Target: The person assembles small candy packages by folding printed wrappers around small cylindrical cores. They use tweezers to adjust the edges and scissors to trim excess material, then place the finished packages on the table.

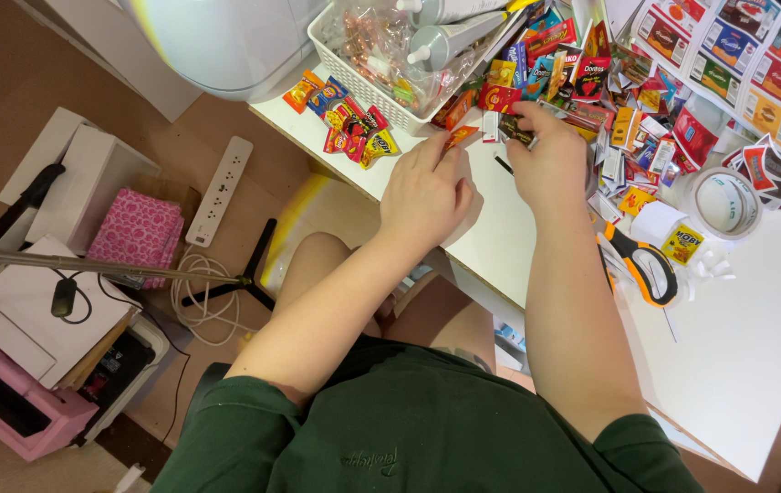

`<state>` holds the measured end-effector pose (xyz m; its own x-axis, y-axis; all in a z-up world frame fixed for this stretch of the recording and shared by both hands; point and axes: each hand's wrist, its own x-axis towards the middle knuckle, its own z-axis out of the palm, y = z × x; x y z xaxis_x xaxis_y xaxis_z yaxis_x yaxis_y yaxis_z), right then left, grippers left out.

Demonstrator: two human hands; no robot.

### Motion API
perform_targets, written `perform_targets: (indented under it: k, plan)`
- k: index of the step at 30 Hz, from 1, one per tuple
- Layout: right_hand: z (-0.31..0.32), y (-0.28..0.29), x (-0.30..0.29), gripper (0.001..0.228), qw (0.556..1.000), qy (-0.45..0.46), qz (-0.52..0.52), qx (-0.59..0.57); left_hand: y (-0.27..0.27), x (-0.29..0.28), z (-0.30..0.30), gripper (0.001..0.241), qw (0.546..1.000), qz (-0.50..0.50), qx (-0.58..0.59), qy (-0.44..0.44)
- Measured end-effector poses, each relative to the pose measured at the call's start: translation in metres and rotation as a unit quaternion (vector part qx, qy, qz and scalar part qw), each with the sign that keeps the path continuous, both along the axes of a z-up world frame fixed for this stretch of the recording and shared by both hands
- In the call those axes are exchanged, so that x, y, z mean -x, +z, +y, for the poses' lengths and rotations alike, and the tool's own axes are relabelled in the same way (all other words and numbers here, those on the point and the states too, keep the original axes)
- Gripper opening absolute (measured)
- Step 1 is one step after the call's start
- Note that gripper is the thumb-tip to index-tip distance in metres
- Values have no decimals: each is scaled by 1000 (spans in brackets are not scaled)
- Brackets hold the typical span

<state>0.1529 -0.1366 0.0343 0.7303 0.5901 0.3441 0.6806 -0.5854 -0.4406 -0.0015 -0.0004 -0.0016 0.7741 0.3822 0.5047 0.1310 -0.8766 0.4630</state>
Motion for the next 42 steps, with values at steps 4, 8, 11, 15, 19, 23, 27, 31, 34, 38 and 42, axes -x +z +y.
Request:
perform_targets:
  k: [4,8,11,15,19,23,27,31,34,38,42]
  plan:
    - [0,2,-2,40,998,-17,-62,6,7,2,2,46,1000,21,-3,-12]
    - [4,-2,-1,43,993,-26,-89,68,21,9,2,44,997,60,5,-45]
    - [2,-7,-6,37,993,-22,-78,85,25,11,2,48,995,83,2,-50]
    - [-4,-18,-14,20,984,-22,-150,96,35,13,3,54,989,128,6,-79]
    - [-4,-29,-25,13,978,-60,-185,71,43,14,3,60,982,156,5,-110]
    - [-3,-24,-22,6,966,-42,-251,-36,59,23,2,64,983,142,23,-115]
    - [0,-26,-21,6,971,-29,-229,-65,63,20,0,68,986,133,43,-92]
    - [1,-27,-19,12,983,-33,-173,-52,72,17,1,63,974,191,33,-113]
    - [1,-22,-16,13,990,-54,-127,-15,70,14,1,64,967,223,4,-122]
    - [2,-10,-3,17,998,-42,-46,-24,80,17,0,66,965,234,9,-120]
    - [11,10,17,21,991,33,-116,-58,82,19,0,71,962,244,7,-124]
